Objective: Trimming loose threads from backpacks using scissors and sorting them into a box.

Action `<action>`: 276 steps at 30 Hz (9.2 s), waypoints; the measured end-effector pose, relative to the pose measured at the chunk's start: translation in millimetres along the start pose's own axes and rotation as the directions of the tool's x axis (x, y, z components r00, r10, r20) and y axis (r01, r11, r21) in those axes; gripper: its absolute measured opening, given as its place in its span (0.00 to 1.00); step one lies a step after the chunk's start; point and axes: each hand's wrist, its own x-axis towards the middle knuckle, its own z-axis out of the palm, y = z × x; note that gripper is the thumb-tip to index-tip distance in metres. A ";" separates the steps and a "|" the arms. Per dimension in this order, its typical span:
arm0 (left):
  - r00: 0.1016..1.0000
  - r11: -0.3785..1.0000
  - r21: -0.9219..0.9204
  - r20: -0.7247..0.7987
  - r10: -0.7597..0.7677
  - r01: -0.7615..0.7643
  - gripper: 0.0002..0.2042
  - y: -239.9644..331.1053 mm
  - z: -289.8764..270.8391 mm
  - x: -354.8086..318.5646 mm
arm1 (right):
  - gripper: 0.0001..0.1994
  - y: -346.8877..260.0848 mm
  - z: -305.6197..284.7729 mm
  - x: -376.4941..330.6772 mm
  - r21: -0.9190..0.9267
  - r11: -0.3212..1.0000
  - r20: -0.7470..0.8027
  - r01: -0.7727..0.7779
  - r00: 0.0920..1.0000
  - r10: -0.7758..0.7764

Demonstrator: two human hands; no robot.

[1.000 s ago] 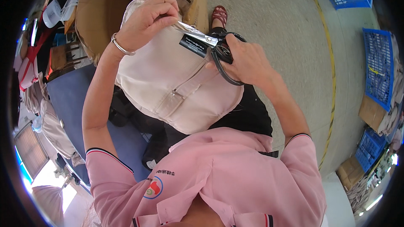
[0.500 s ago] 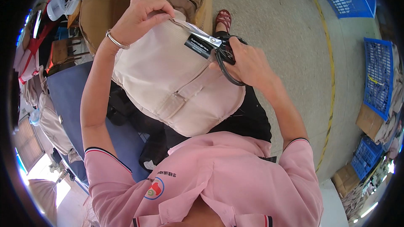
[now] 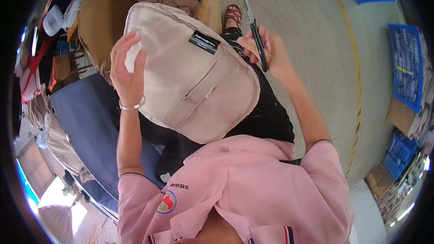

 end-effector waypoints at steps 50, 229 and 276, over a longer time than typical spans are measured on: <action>0.796 0.919 -0.065 0.479 0.371 -0.389 0.03 -5.8 1.8 43.3 | 0.33 -5.3 18.5 -46.7 -0.764 0.477 0.257 0.435 0.883 -0.393; 0.802 0.954 -0.143 0.518 0.298 -0.262 0.20 29.4 70.0 63.2 | 0.12 -29.5 0.3 17.9 0.251 0.958 0.164 0.142 0.969 -0.186; 0.844 0.982 -0.174 0.514 0.154 -0.074 0.30 14.9 69.9 64.2 | 0.31 -21.0 -17.2 -28.4 -0.866 0.340 0.186 0.367 0.867 -0.462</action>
